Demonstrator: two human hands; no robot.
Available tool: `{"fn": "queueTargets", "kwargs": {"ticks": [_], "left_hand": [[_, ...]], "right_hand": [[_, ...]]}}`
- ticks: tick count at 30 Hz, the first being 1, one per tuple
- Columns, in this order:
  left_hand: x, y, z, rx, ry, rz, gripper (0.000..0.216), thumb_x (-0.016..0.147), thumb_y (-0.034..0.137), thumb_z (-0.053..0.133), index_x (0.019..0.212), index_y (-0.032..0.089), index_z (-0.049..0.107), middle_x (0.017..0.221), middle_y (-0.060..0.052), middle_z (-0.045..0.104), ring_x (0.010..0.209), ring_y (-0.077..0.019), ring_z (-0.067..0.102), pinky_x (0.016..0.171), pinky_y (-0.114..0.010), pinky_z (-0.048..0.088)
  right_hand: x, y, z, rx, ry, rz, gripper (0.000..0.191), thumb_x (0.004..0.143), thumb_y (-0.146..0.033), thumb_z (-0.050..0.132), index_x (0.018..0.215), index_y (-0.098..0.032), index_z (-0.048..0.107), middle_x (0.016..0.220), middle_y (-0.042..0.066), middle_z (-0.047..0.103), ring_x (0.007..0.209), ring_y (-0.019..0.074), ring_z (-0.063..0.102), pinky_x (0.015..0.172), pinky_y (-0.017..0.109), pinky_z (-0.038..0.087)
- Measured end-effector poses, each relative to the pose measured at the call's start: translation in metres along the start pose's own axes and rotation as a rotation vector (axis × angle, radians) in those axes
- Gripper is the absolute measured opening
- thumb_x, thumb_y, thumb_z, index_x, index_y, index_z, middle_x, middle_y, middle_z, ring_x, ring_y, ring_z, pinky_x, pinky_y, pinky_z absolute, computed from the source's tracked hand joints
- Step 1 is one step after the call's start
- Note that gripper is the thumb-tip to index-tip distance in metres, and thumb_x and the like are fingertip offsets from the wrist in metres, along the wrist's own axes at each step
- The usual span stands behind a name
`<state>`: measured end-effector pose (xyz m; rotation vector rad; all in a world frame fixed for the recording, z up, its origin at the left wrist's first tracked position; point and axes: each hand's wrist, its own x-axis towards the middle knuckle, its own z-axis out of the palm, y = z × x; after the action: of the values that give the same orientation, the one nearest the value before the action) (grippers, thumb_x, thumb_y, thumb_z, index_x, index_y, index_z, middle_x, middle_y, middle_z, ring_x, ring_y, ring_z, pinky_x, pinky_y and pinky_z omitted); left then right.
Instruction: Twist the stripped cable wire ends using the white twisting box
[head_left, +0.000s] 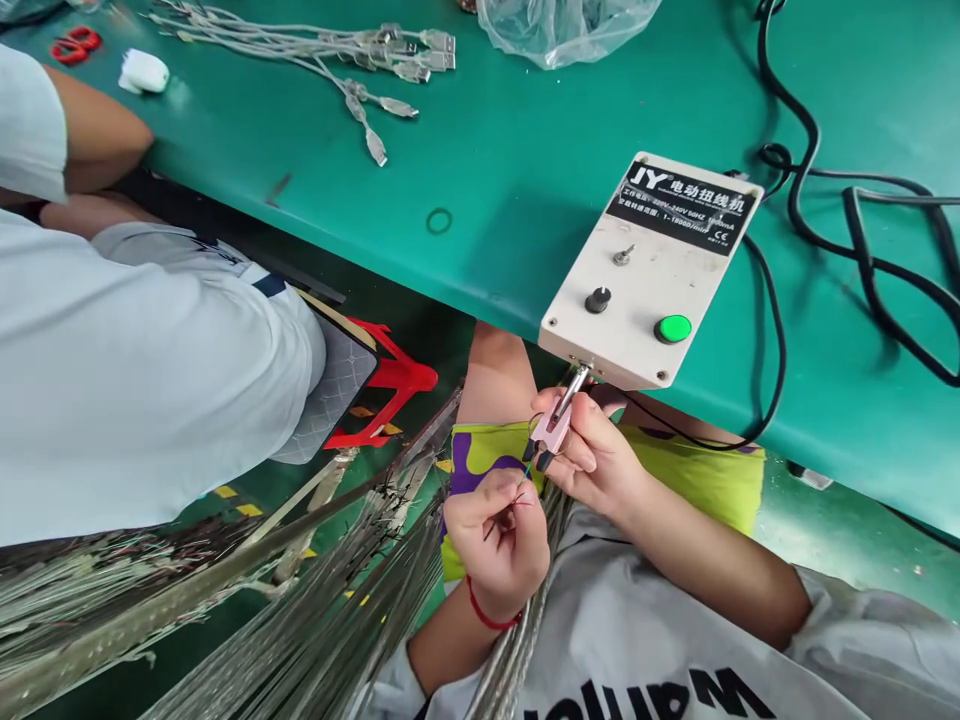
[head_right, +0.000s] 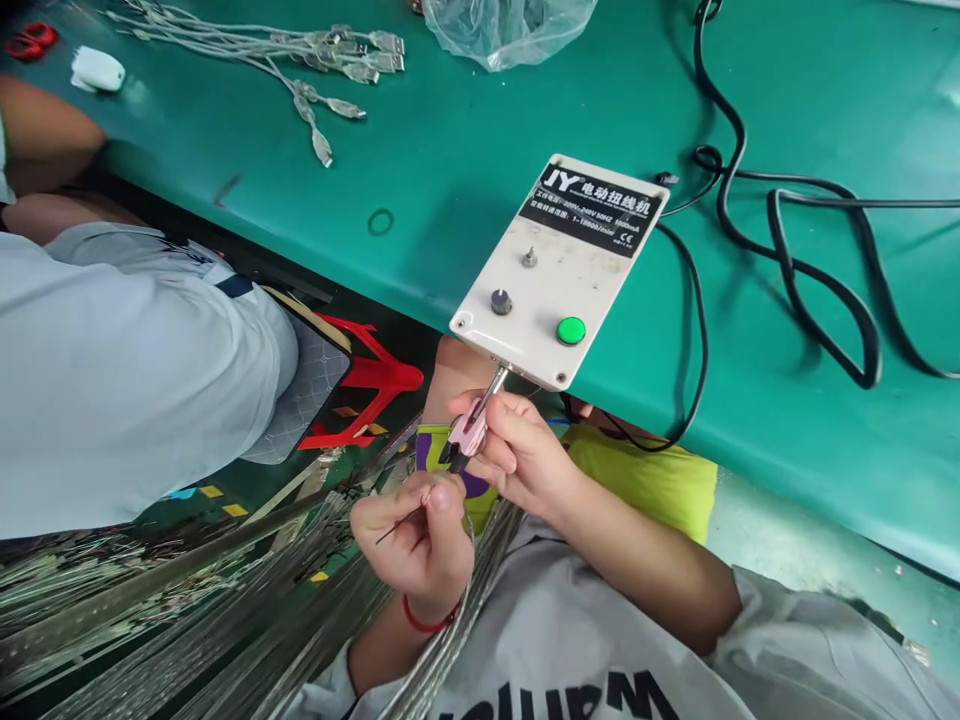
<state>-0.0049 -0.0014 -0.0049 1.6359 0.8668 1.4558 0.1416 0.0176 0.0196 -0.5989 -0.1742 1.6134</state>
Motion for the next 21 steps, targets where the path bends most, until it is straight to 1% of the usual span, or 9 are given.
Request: {"fn": "queueTargets", "kwargs": {"ticks": [3, 9, 11, 12, 14, 15, 17, 19, 21], "left_hand": [[0.002, -0.001, 0.002, 0.006, 0.007, -0.008, 0.01, 0.122, 0.015, 0.07, 0.125, 0.023, 0.065, 0.086, 0.006, 0.068, 0.065, -0.0086, 0.067, 0.066, -0.017, 0.06], [0.002, -0.001, 0.002, 0.001, -0.001, -0.028, 0.008, 0.122, 0.016, 0.071, 0.123, 0.022, 0.066, 0.086, 0.005, 0.072, 0.064, -0.0089, 0.066, 0.064, -0.017, 0.058], [0.002, 0.0, 0.002, 0.002, -0.006, -0.025, 0.007, 0.122, 0.016, 0.07, 0.124, 0.022, 0.066, 0.085, 0.005, 0.071, 0.063, -0.0089, 0.064, 0.063, -0.017, 0.057], [0.002, 0.0, 0.002, 0.001, -0.009, -0.021, 0.007, 0.122, 0.017, 0.07, 0.124, 0.022, 0.066, 0.085, 0.005, 0.07, 0.062, -0.0089, 0.063, 0.063, -0.017, 0.056], [0.003, 0.001, 0.001, -0.003, -0.012, -0.014, 0.006, 0.122, 0.017, 0.07, 0.124, 0.022, 0.067, 0.084, 0.006, 0.069, 0.062, -0.0091, 0.063, 0.062, -0.017, 0.055], [0.003, 0.001, 0.001, -0.006, -0.012, -0.013, 0.006, 0.122, 0.017, 0.07, 0.125, 0.022, 0.067, 0.084, 0.005, 0.069, 0.062, -0.0092, 0.063, 0.063, -0.017, 0.055], [0.002, 0.001, -0.001, -0.01, -0.004, -0.015, 0.007, 0.122, 0.017, 0.071, 0.126, 0.022, 0.068, 0.086, 0.004, 0.072, 0.064, -0.0094, 0.066, 0.064, -0.018, 0.057], [-0.001, 0.001, -0.001, -0.006, 0.024, -0.018, 0.009, 0.121, 0.017, 0.073, 0.126, 0.022, 0.069, 0.089, 0.003, 0.074, 0.067, -0.0102, 0.07, 0.066, -0.019, 0.059], [-0.004, 0.0, -0.001, -0.02, 0.047, -0.026, 0.009, 0.121, 0.018, 0.074, 0.126, 0.022, 0.069, 0.089, 0.004, 0.072, 0.067, -0.0101, 0.07, 0.066, -0.019, 0.059]], "right_hand": [[-0.001, 0.001, -0.001, -0.035, 0.001, 0.009, 0.056, 0.092, -0.076, 0.105, 0.093, -0.023, 0.087, 0.044, -0.016, 0.027, 0.047, 0.0085, 0.012, 0.048, 0.022, 0.022], [0.0, 0.001, -0.004, -0.094, 0.007, 0.013, 0.06, 0.092, -0.082, 0.101, 0.096, -0.024, 0.087, 0.045, -0.016, 0.025, 0.048, 0.0092, 0.013, 0.05, 0.026, 0.024], [0.001, 0.001, -0.006, -0.125, -0.032, -0.003, 0.063, 0.094, -0.085, 0.097, 0.097, -0.024, 0.086, 0.046, -0.016, 0.028, 0.047, 0.0095, 0.016, 0.05, 0.026, 0.025], [0.001, 0.001, -0.007, -0.168, -0.055, -0.021, 0.066, 0.096, -0.089, 0.092, 0.094, -0.023, 0.085, 0.047, -0.015, 0.032, 0.047, 0.0095, 0.018, 0.05, 0.026, 0.026], [-0.002, -0.003, -0.009, -0.345, -0.075, -0.088, 0.074, 0.102, -0.094, 0.081, 0.084, -0.022, 0.08, 0.049, -0.01, 0.043, 0.046, 0.0099, 0.028, 0.049, 0.027, 0.029], [-0.006, -0.006, -0.01, -0.484, -0.068, -0.142, 0.076, 0.106, -0.093, 0.076, 0.079, -0.022, 0.077, 0.051, -0.008, 0.048, 0.046, 0.0104, 0.033, 0.048, 0.028, 0.031], [-0.018, -0.015, -0.01, -0.815, -0.054, -0.324, 0.069, 0.115, -0.079, 0.075, 0.076, -0.022, 0.076, 0.056, -0.003, 0.061, 0.048, 0.012, 0.048, 0.049, 0.028, 0.038], [-0.035, -0.027, -0.01, -1.112, -0.084, -0.629, 0.049, 0.121, -0.059, 0.075, 0.089, -0.023, 0.083, 0.067, 0.002, 0.076, 0.056, 0.0161, 0.067, 0.054, 0.029, 0.052], [-0.053, -0.04, -0.011, -1.293, -0.088, -0.99, 0.028, 0.121, -0.044, 0.074, 0.114, -0.023, 0.09, 0.084, 0.007, 0.088, 0.073, 0.0236, 0.085, 0.063, 0.034, 0.066]]}}
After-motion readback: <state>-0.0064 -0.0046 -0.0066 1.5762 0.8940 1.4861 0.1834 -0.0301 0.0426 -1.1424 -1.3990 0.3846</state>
